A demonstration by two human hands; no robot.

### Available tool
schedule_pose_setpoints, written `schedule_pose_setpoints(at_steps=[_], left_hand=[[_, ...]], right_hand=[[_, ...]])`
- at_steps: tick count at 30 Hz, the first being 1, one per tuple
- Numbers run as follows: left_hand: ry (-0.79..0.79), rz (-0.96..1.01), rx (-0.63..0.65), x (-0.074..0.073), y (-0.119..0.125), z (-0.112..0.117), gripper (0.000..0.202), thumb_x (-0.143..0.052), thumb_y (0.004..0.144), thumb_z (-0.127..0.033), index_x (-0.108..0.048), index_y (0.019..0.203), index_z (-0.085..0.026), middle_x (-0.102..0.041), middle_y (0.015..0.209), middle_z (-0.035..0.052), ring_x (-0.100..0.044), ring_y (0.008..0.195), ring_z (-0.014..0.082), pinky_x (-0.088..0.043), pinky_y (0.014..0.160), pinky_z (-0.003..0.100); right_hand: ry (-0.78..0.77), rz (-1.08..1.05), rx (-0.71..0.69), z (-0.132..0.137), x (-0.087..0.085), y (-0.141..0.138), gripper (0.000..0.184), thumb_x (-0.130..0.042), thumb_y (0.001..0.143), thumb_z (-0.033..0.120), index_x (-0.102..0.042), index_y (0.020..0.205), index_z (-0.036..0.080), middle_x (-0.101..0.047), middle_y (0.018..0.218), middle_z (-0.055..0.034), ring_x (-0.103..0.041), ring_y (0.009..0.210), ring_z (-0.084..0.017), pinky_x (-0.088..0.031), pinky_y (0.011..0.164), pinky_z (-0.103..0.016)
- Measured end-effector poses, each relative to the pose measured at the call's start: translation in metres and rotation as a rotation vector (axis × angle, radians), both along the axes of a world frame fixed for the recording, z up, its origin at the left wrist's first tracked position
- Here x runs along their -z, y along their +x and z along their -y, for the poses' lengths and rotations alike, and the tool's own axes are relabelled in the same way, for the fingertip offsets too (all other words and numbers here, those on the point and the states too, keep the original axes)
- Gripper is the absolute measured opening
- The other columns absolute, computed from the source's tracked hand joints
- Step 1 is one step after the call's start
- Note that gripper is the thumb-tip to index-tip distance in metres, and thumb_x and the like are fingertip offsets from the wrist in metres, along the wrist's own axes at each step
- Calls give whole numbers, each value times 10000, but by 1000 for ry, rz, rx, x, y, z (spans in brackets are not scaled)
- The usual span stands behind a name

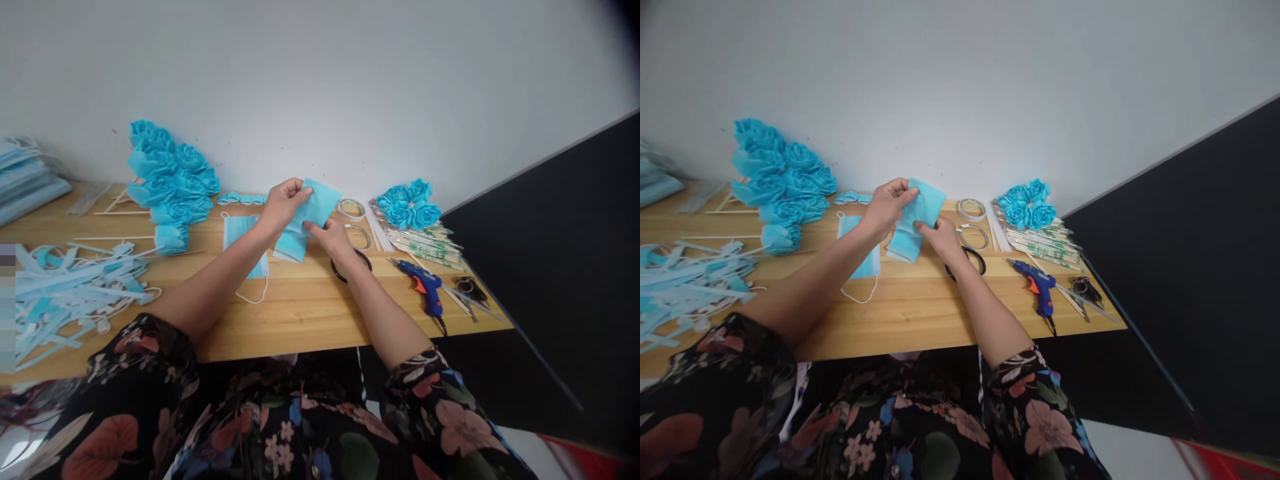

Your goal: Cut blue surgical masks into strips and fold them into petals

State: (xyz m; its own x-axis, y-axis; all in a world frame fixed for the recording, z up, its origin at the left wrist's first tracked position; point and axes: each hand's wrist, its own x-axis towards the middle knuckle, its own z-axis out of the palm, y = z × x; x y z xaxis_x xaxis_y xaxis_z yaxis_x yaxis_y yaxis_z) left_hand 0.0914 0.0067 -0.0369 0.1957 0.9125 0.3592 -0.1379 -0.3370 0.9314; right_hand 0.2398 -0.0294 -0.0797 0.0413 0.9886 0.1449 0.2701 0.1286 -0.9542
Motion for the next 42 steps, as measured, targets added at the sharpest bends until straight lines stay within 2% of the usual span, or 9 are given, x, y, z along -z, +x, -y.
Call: schedule_pose_setpoints(at_steps=[6,9,13,17,21,23,27,31,42], left_hand=[[76,-53,-299,6,2,-4,341,-550,940,-445,-414,718,-226,-353,644,-32,-364,620,133,-321,601,277],[130,-105,-420,14,4,-3,336,-519,970,-429,-400,726,-231,-376,663,-30,-386,644,145,-328,645,292],[143,-124,-468,21,4,-4,324,-515,978,-448,-420,755,-234,-417,684,-28,-424,678,157,-342,680,296],[150,-117,-518,22,1,-6,314,-500,989,-452,-429,774,-234,-443,707,-25,-443,701,155,-361,696,291],[168,-120,-556,24,4,-2,336,-476,997,-495,-435,788,-234,-471,730,-14,-467,743,164,-384,726,296],[164,-117,-555,26,8,2,373,-468,989,-553,-432,793,-238,-463,738,-9,-479,768,174,-387,741,304],[174,-113,-536,30,20,14,451,-397,973,-663,-402,800,-246,-458,772,3,-482,781,184,-395,764,324],[158,-140,-504,30,26,25,467,-372,967,-690,-385,806,-252,-443,780,6,-470,781,188,-391,765,328],[92,-21,-480,29,31,21,463,-444,969,-640,-397,760,-230,-418,722,-17,-451,697,147,-421,690,293]], right_hand=[[53,221,7,8,2,-11,312,-686,743,483,-622,666,188,-585,605,18,-499,591,-141,-382,581,-265],[68,243,-44,15,3,-21,346,-673,758,506,-610,647,185,-577,601,14,-495,597,-138,-353,564,-255],[88,190,-151,20,3,-29,409,-668,762,558,-593,624,180,-561,615,19,-505,615,-136,-390,594,-260],[46,96,-220,18,-3,-22,506,-656,754,676,-562,617,197,-572,635,9,-557,661,-156,-461,633,-278],[69,-149,-84,15,-9,-16,588,-494,823,791,-572,750,213,-599,730,-17,-591,676,-158,-516,635,-294],[89,-183,-7,14,-9,-18,600,-457,833,813,-542,767,223,-576,722,-16,-577,653,-162,-511,604,-300],[199,36,183,16,-8,-27,583,-422,872,797,-435,687,243,-483,645,2,-519,667,-174,-475,647,-316],[281,146,322,15,-7,-29,545,-379,932,736,-420,697,247,-485,642,1,-496,713,-183,-446,707,-323],[443,95,409,9,-6,-25,582,-301,951,736,-359,663,234,-362,586,52,-351,590,-121,-372,625,-283]])
